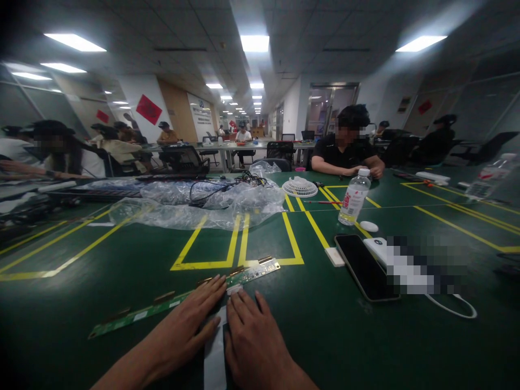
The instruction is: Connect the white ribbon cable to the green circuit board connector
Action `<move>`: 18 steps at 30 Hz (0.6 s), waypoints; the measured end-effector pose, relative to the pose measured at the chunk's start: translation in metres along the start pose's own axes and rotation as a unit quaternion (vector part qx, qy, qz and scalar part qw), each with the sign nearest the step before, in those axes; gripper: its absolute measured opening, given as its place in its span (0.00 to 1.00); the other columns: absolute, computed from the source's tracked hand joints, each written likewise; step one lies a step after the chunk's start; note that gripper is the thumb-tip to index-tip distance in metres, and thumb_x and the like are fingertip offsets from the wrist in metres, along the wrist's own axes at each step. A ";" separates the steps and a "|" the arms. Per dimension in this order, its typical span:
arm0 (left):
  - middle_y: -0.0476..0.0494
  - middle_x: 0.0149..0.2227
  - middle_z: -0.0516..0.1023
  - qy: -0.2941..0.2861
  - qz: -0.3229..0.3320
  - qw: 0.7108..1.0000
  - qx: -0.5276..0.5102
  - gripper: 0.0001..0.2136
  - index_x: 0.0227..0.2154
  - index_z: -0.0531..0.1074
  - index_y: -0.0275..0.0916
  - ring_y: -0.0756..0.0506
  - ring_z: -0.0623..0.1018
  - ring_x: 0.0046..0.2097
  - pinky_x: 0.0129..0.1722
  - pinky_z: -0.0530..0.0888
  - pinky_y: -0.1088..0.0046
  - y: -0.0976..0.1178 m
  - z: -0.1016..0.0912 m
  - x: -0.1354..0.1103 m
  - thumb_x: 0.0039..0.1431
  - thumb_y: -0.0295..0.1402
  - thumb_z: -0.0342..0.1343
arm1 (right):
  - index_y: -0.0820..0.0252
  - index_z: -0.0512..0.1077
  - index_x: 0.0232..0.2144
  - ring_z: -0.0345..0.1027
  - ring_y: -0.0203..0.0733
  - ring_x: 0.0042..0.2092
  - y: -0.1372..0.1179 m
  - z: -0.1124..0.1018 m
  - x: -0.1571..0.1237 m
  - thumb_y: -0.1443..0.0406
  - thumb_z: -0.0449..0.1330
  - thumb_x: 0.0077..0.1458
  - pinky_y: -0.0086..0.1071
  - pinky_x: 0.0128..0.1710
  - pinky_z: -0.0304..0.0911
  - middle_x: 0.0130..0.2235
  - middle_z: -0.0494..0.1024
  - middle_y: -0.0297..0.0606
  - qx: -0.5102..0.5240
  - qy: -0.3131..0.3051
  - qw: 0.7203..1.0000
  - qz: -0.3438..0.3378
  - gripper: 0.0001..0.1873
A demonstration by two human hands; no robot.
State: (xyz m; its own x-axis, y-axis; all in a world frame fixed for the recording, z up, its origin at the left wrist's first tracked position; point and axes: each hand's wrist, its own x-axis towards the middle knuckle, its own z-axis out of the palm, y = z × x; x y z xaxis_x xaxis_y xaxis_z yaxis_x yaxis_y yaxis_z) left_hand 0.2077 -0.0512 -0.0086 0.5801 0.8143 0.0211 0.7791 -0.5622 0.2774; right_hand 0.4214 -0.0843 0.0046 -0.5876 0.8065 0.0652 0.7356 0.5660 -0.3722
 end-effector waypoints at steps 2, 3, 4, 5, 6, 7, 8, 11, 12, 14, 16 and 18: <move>0.41 0.70 0.49 -0.002 0.003 1.000 0.005 0.28 0.69 0.51 0.38 0.38 0.51 0.70 0.67 0.55 0.51 0.000 0.000 0.000 0.69 0.40 0.45 | 0.62 0.55 0.68 0.44 0.48 0.69 -0.001 0.000 0.000 0.62 0.47 0.67 0.50 0.68 0.39 0.68 0.55 0.44 0.001 -0.002 1.000 0.002 0.29; 0.41 0.70 0.48 -0.004 0.005 1.000 0.007 0.28 0.69 0.51 0.38 0.38 0.51 0.70 0.67 0.55 0.51 0.000 0.000 0.000 0.69 0.40 0.45 | 0.62 0.55 0.68 0.44 0.48 0.69 -0.002 0.000 0.001 0.62 0.47 0.67 0.50 0.68 0.39 0.68 0.55 0.44 0.002 -0.003 1.000 0.001 0.29; 0.41 0.70 0.48 -0.005 0.005 1.000 0.009 0.28 0.69 0.51 0.38 0.38 0.51 0.70 0.67 0.55 0.50 0.000 0.000 0.000 0.69 0.40 0.45 | 0.63 0.55 0.68 0.44 0.48 0.69 -0.002 0.000 0.001 0.62 0.47 0.67 0.49 0.68 0.39 0.68 0.55 0.45 0.003 -0.003 1.000 0.000 0.29; 0.40 0.70 0.48 -0.007 0.006 1.000 0.011 0.29 0.69 0.50 0.38 0.38 0.51 0.70 0.67 0.55 0.50 0.000 0.000 0.000 0.69 0.40 0.45 | 0.63 0.54 0.68 0.44 0.48 0.69 -0.002 -0.001 0.001 0.62 0.47 0.67 0.49 0.68 0.38 0.69 0.55 0.45 0.003 -0.003 1.000 -0.001 0.29; 0.40 0.70 0.48 -0.008 0.006 1.000 0.013 0.29 0.69 0.50 0.38 0.38 0.51 0.70 0.67 0.55 0.50 -0.001 0.000 0.000 0.69 0.40 0.45 | 0.63 0.54 0.68 0.44 0.47 0.69 -0.002 -0.001 0.001 0.61 0.47 0.67 0.49 0.68 0.38 0.69 0.55 0.45 0.004 -0.001 1.000 -0.002 0.29; 0.40 0.70 0.47 -0.010 0.006 1.000 0.015 0.29 0.69 0.50 0.37 0.38 0.51 0.70 0.67 0.55 0.50 -0.001 0.000 0.000 0.69 0.40 0.45 | 0.63 0.54 0.68 0.43 0.47 0.70 -0.001 -0.001 0.001 0.61 0.46 0.67 0.49 0.68 0.38 0.69 0.54 0.44 0.004 0.000 1.000 -0.003 0.29; 0.40 0.70 0.47 -0.011 0.005 1.000 0.017 0.29 0.69 0.50 0.37 0.38 0.50 0.70 0.67 0.55 0.50 -0.001 0.000 0.000 0.69 0.40 0.45 | 0.63 0.54 0.68 0.43 0.47 0.70 -0.001 0.000 0.001 0.61 0.46 0.68 0.49 0.68 0.38 0.69 0.54 0.44 0.004 0.001 1.000 -0.003 0.29; 0.40 0.71 0.47 -0.016 0.004 1.000 0.016 0.29 0.69 0.50 0.37 0.38 0.50 0.70 0.67 0.54 0.50 0.000 -0.002 0.000 0.69 0.41 0.44 | 0.64 0.54 0.68 0.42 0.48 0.70 -0.002 0.004 0.001 0.60 0.46 0.68 0.48 0.68 0.38 0.69 0.53 0.45 -0.001 0.006 1.000 -0.004 0.29; 0.40 0.70 0.48 -0.017 0.003 1.000 0.015 0.28 0.69 0.50 0.37 0.38 0.50 0.70 0.67 0.54 0.49 0.001 -0.002 0.001 0.69 0.41 0.45 | 0.65 0.54 0.68 0.42 0.49 0.70 -0.003 0.005 0.001 0.61 0.46 0.68 0.48 0.68 0.39 0.69 0.53 0.45 -0.003 0.008 1.000 -0.003 0.29; 0.40 0.70 0.48 -0.017 0.002 1.000 0.012 0.28 0.69 0.51 0.38 0.38 0.51 0.70 0.67 0.54 0.49 0.001 -0.003 0.001 0.69 0.40 0.46 | 0.65 0.54 0.68 0.42 0.49 0.70 -0.004 0.008 0.000 0.61 0.46 0.67 0.48 0.68 0.40 0.69 0.53 0.46 -0.005 0.012 1.000 0.001 0.30; 0.41 0.70 0.48 -0.012 0.005 1.000 0.012 0.28 0.69 0.51 0.39 0.38 0.51 0.70 0.67 0.55 0.49 0.001 -0.002 0.001 0.69 0.40 0.46 | 0.65 0.54 0.68 0.42 0.50 0.70 -0.005 0.008 0.000 0.61 0.46 0.68 0.48 0.68 0.40 0.69 0.52 0.46 -0.005 0.014 1.000 0.004 0.30; 0.42 0.71 0.48 -0.005 0.009 1.000 0.013 0.28 0.69 0.51 0.41 0.38 0.51 0.70 0.67 0.55 0.49 0.000 -0.001 0.001 0.69 0.40 0.47 | 0.66 0.54 0.68 0.43 0.49 0.70 -0.006 0.007 0.000 0.61 0.46 0.67 0.47 0.68 0.40 0.69 0.52 0.46 -0.001 0.013 1.000 0.004 0.29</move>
State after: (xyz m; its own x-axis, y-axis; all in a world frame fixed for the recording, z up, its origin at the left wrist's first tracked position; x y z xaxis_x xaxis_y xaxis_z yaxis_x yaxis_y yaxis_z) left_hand 0.2081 -0.0499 -0.0075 0.5962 0.8027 0.0153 0.7747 -0.5802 0.2515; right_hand 0.4151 -0.0889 0.0005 -0.5729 0.8150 0.0871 0.7405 0.5602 -0.3714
